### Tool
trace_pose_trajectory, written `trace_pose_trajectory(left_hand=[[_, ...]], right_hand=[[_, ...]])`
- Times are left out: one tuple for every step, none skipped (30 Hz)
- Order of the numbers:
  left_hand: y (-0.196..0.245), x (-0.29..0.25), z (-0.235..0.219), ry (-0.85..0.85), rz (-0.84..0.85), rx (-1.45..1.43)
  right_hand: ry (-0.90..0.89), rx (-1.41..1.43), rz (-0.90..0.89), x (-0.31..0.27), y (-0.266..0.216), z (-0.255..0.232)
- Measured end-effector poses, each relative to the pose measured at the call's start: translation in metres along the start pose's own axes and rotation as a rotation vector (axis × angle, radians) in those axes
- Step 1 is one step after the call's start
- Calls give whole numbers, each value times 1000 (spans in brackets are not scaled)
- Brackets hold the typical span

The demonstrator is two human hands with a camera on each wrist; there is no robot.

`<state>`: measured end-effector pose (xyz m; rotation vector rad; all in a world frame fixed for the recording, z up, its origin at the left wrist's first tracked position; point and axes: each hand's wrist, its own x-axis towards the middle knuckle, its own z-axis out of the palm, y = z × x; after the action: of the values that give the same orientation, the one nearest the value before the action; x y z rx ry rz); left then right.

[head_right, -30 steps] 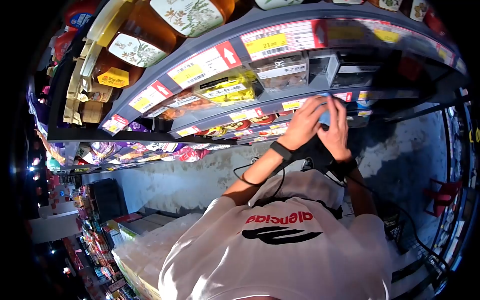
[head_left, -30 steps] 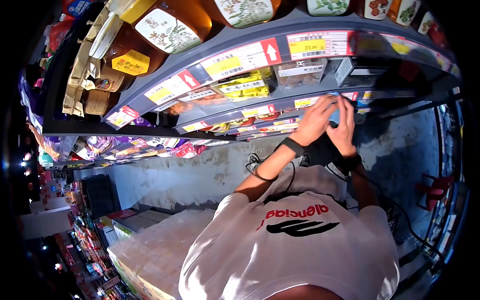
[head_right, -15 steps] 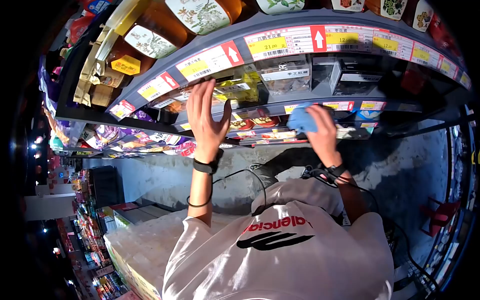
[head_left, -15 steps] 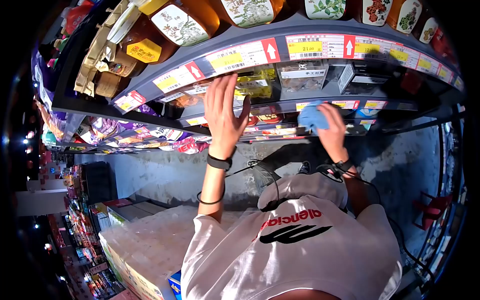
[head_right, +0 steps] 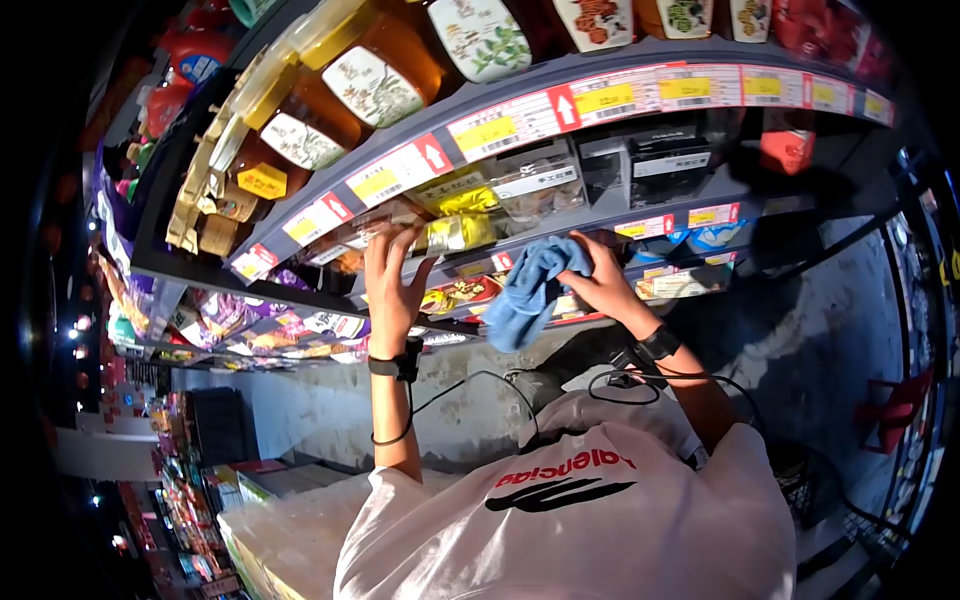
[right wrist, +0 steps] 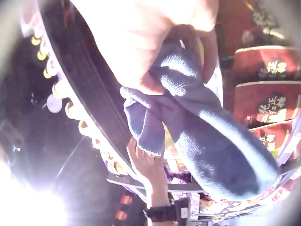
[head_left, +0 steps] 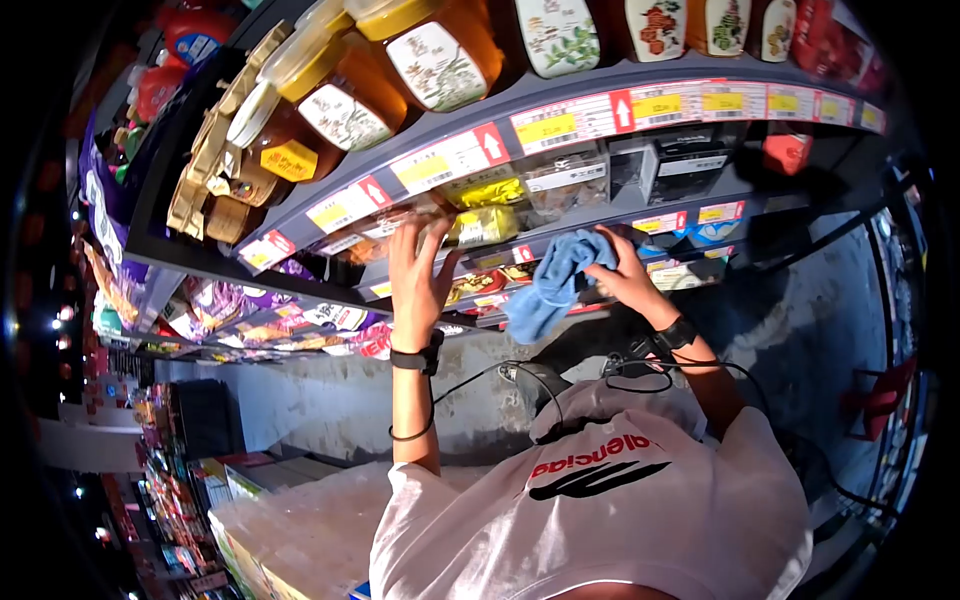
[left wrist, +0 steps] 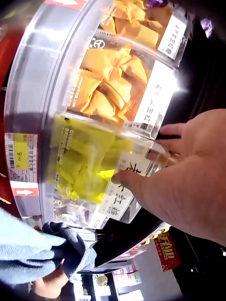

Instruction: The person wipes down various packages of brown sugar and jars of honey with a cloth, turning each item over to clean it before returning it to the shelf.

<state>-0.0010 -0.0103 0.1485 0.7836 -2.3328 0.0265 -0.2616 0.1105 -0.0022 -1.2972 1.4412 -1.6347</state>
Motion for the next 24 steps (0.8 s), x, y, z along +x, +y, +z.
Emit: trace_pose_trajectory(left_hand=[[-1,-2,-2,-3,39,11],[4,-6,-6,-7,104,70],[12,-11,-10,1,106,-2],[21,-14,-13,19,115,-71],[35,-13,-18,72,109,-167],[49,-15,-21,116,88,-268],[56,-18,-17,219,64,-465],[72,-21,-5,382,-3,-777],[93,-16,-7,376,-163,-805],[110,-10,-10,370,-330,-829],[111,-9,-4,236,-314,-634],[121,-7,12,247,-367,-749],[125,-7,25,282,-389,-822],[126,-8,32,317,-409,-894],[127,-8,32,313,-416,-894],[128,-7,31,281,-475,-979],[130,-7,31,249,-535,-1064],[129,-8,30,201,-522,-1077],[129,-9,32,202,-519,-1055],[129,-10,34,202,-517,-1033],[130,-10,35,196,-523,-1035],[131,-9,36,205,-508,-1002],[132,-9,36,213,-492,-969],[134,-9,35,202,-498,-970]], right_hand=[[0,167,114,3,4,-8],[-3,253,223,-3,1,-17],[-25,461,278,-7,2,-21],[-51,668,316,-7,2,-25],[-37,723,363,-6,1,-26],[-22,840,382,-6,-13,-27],[-7,835,374,-7,-15,-23],[8,830,366,-8,-16,-20],[-144,1122,541,-10,-30,-19],[-414,1536,451,-12,-29,-14],[-386,1464,522,-23,-34,-10],[-359,1389,593,-30,-59,-3],[-332,1410,443,-33,-65,4],[-186,1355,546,-33,-77,-3],[-268,1408,554,-31,-98,-12],[-350,1460,561,-32,-111,-17],[-414,1241,337,-39,-102,-21],[-408,928,352,-52,-68,-35],[-440,735,295,-48,-96,-37],[-469,541,237,-42,-130,-41],[-434,552,315,-39,-143,-42],[-384,481,269,-37,-146,-43],[-341,477,287,-37,-141,-44],[-297,473,305,-38,-135,-44]])
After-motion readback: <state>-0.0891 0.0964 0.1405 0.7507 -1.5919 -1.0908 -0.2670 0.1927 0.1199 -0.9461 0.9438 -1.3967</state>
